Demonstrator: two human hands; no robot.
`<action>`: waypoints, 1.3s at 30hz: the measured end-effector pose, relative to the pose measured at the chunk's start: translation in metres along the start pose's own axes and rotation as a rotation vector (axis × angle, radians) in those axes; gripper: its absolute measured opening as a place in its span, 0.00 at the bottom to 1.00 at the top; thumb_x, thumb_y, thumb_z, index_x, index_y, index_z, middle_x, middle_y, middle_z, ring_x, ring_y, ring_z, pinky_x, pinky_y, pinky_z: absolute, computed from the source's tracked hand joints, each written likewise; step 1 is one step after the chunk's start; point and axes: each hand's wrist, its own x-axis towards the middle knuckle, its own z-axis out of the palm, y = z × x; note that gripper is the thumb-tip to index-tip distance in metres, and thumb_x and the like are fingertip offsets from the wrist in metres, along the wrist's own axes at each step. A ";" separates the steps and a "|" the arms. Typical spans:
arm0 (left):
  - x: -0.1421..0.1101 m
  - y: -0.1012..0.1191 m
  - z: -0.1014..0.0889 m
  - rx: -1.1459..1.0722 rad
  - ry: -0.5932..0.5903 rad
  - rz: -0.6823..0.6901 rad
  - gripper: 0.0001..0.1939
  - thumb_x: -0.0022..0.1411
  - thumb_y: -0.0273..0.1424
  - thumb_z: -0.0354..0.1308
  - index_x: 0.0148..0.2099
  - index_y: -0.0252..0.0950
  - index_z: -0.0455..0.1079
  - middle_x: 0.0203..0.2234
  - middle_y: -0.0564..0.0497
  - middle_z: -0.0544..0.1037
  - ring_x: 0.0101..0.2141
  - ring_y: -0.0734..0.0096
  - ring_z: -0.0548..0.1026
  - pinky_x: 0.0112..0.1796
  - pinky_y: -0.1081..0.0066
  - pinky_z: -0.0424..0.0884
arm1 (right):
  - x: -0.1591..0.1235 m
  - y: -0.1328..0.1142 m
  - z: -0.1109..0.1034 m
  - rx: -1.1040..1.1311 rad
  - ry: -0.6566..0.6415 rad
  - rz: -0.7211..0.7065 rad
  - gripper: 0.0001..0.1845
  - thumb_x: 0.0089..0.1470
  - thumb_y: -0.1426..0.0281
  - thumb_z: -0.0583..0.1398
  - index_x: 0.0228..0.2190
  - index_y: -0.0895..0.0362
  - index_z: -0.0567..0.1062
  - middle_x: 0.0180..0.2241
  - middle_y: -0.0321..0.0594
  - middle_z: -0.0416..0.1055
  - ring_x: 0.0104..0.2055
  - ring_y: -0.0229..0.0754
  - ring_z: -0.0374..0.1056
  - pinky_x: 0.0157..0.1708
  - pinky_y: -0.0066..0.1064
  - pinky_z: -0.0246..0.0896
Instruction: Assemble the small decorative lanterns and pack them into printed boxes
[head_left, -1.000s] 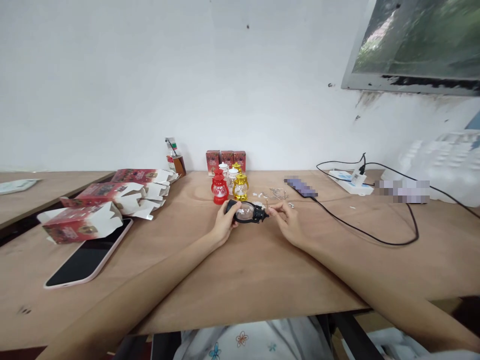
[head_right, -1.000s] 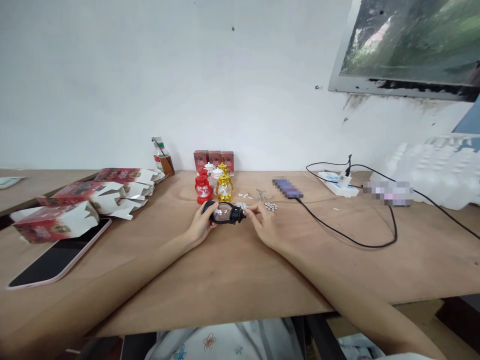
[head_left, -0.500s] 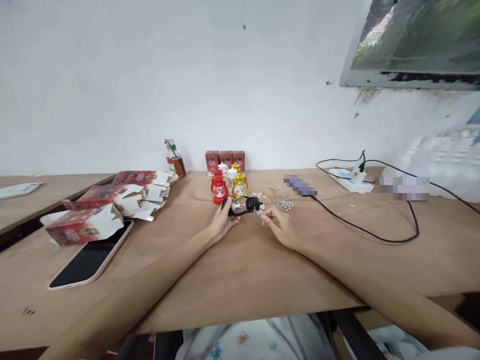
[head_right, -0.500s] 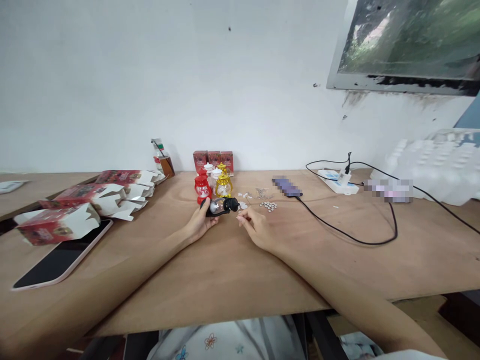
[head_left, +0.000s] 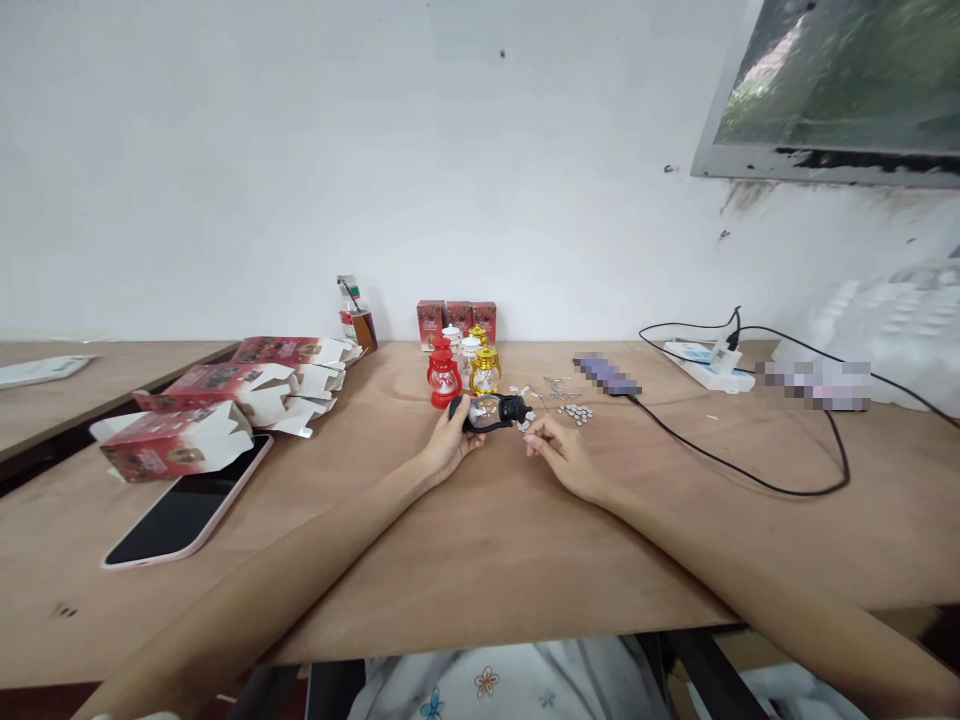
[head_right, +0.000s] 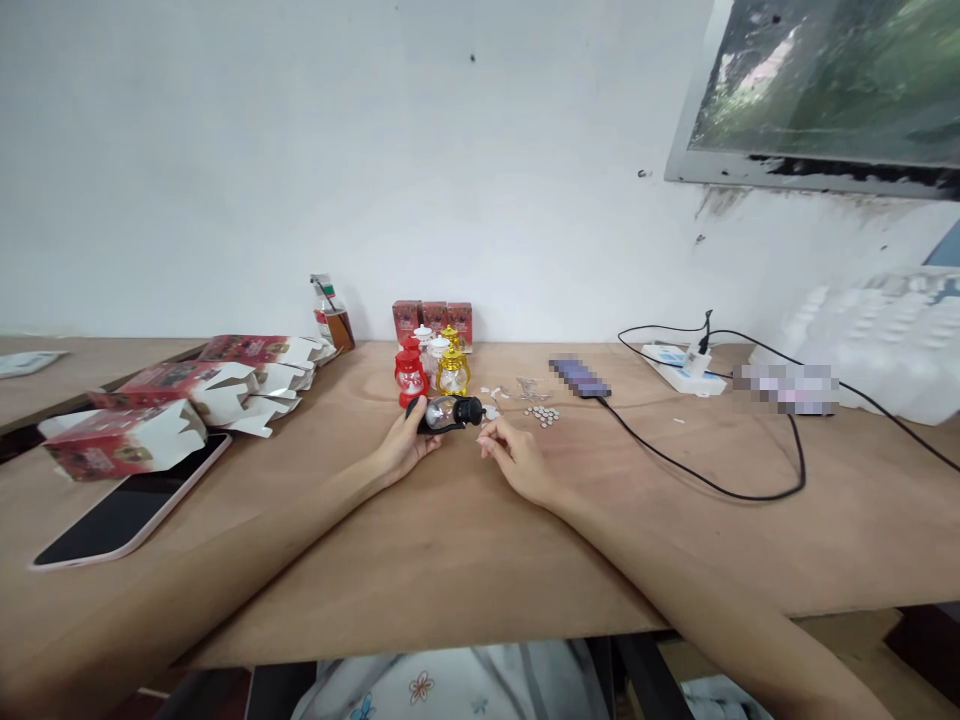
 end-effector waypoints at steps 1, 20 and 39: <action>0.000 0.000 0.000 0.001 -0.004 0.000 0.18 0.55 0.44 0.62 0.38 0.34 0.67 0.22 0.53 0.72 0.17 0.81 0.67 0.19 0.79 0.65 | 0.000 0.000 0.000 -0.007 0.000 -0.001 0.09 0.60 0.63 0.52 0.31 0.54 0.66 0.25 0.34 0.71 0.30 0.38 0.67 0.31 0.28 0.58; 0.000 0.006 -0.001 -0.053 -0.031 -0.033 0.11 0.58 0.36 0.55 0.36 0.32 0.66 0.18 0.56 0.67 0.13 0.84 0.59 0.12 0.82 0.51 | -0.003 -0.006 0.006 -0.235 -0.046 -0.191 0.05 0.60 0.70 0.52 0.32 0.54 0.66 0.26 0.34 0.70 0.31 0.39 0.65 0.35 0.30 0.56; 0.001 0.004 0.000 -0.022 0.072 0.073 0.12 0.52 0.38 0.55 0.34 0.36 0.61 0.15 0.60 0.64 0.11 0.85 0.55 0.12 0.82 0.45 | -0.007 -0.004 0.008 -0.551 0.060 -0.444 0.08 0.59 0.73 0.51 0.27 0.55 0.64 0.23 0.38 0.65 0.29 0.42 0.58 0.29 0.31 0.51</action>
